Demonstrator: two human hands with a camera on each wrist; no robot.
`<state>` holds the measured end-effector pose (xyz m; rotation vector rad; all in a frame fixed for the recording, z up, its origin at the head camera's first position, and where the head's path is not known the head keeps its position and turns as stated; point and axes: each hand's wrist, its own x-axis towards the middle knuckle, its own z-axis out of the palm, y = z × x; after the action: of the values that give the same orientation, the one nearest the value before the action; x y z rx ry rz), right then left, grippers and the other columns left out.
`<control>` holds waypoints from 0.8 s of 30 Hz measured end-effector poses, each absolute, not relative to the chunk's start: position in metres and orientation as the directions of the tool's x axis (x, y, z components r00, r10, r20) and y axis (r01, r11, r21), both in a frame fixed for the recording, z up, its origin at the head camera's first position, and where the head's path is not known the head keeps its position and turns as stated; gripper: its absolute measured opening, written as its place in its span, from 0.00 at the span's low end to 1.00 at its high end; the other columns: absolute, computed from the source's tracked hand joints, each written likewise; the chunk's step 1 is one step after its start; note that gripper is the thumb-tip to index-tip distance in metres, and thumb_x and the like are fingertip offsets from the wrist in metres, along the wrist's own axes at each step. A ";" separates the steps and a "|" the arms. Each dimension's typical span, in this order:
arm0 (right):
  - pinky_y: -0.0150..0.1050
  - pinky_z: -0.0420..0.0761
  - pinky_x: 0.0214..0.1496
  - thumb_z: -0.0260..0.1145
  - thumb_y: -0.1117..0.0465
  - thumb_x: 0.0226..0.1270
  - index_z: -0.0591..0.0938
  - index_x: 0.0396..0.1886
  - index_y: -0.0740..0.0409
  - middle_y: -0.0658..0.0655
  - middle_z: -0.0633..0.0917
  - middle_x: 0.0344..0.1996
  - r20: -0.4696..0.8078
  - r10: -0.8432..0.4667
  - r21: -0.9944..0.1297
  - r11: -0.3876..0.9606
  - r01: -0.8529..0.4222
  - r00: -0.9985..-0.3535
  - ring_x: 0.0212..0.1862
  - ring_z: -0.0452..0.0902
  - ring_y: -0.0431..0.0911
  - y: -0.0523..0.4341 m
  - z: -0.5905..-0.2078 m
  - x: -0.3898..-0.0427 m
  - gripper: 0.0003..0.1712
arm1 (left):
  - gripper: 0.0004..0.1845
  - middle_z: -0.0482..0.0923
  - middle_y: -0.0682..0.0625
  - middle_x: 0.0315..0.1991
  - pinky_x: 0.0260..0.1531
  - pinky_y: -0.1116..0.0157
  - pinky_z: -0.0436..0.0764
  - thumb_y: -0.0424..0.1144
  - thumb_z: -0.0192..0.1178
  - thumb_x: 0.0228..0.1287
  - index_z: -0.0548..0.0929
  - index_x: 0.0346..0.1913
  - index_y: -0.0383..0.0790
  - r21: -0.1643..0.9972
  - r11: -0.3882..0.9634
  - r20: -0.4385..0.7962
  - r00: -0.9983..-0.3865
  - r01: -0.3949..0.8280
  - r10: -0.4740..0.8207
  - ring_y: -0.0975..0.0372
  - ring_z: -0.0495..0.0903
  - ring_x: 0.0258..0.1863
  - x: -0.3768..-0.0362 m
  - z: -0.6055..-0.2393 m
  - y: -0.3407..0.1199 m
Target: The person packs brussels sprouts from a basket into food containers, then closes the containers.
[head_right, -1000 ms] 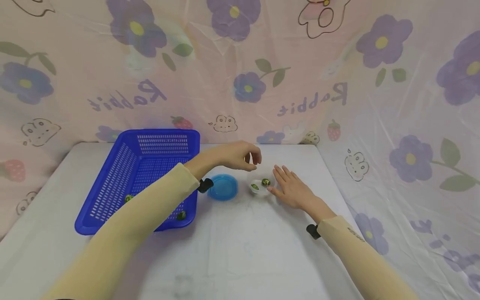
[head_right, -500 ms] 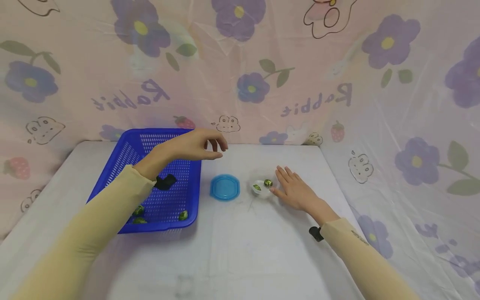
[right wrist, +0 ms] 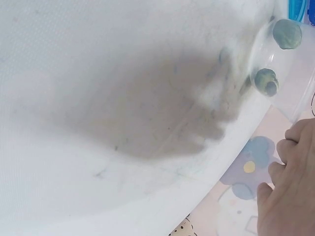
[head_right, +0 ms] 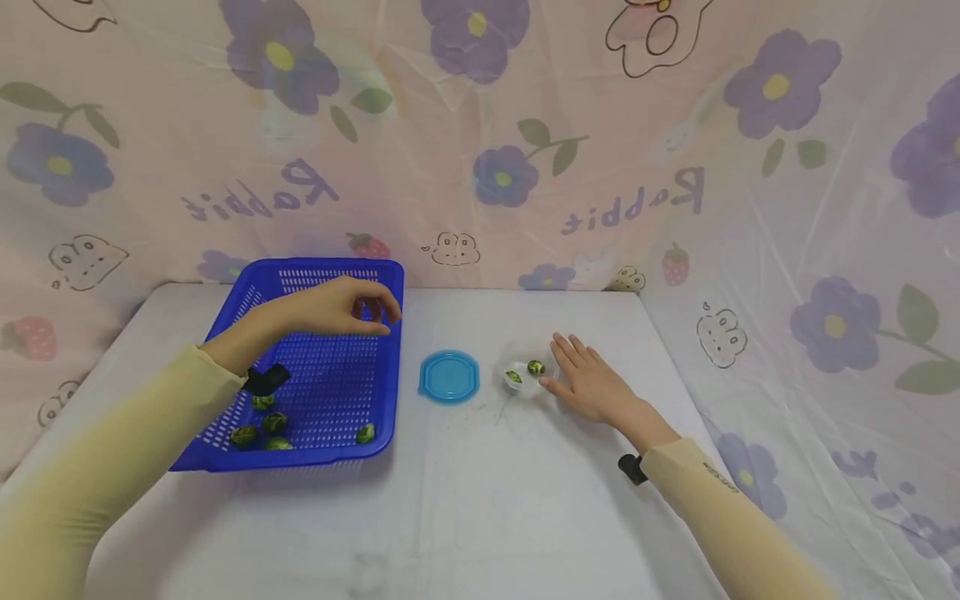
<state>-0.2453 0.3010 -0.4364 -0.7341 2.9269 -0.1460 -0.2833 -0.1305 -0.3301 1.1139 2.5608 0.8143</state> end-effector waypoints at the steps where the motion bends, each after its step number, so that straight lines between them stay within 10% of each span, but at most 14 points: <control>1: 0.59 0.45 0.72 0.41 0.33 0.71 0.48 0.75 0.61 0.60 0.47 0.75 -0.091 -0.476 -0.126 0.877 -0.464 -0.875 0.74 0.37 0.59 0.301 -0.436 -0.245 0.47 | 0.12 0.80 0.59 0.41 0.41 0.63 0.79 0.45 0.64 0.61 0.81 0.47 0.50 0.589 0.553 0.000 -0.684 0.589 0.730 0.63 0.78 0.40 -0.282 -0.333 -0.133; 24: 0.58 0.45 0.72 0.41 0.33 0.71 0.47 0.75 0.61 0.60 0.46 0.75 -0.094 -0.473 -0.117 0.879 -0.462 -0.876 0.75 0.37 0.59 0.302 -0.437 -0.246 0.47 | 0.10 0.81 0.57 0.39 0.40 0.68 0.79 0.41 0.67 0.57 0.83 0.43 0.48 0.612 0.598 -0.302 -0.546 0.518 0.782 0.65 0.78 0.38 -0.249 -0.405 -0.153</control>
<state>-0.2464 0.3021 -0.4373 -0.7311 2.9284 -0.1375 -0.2488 -0.1534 -0.4053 1.0257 2.2697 0.6233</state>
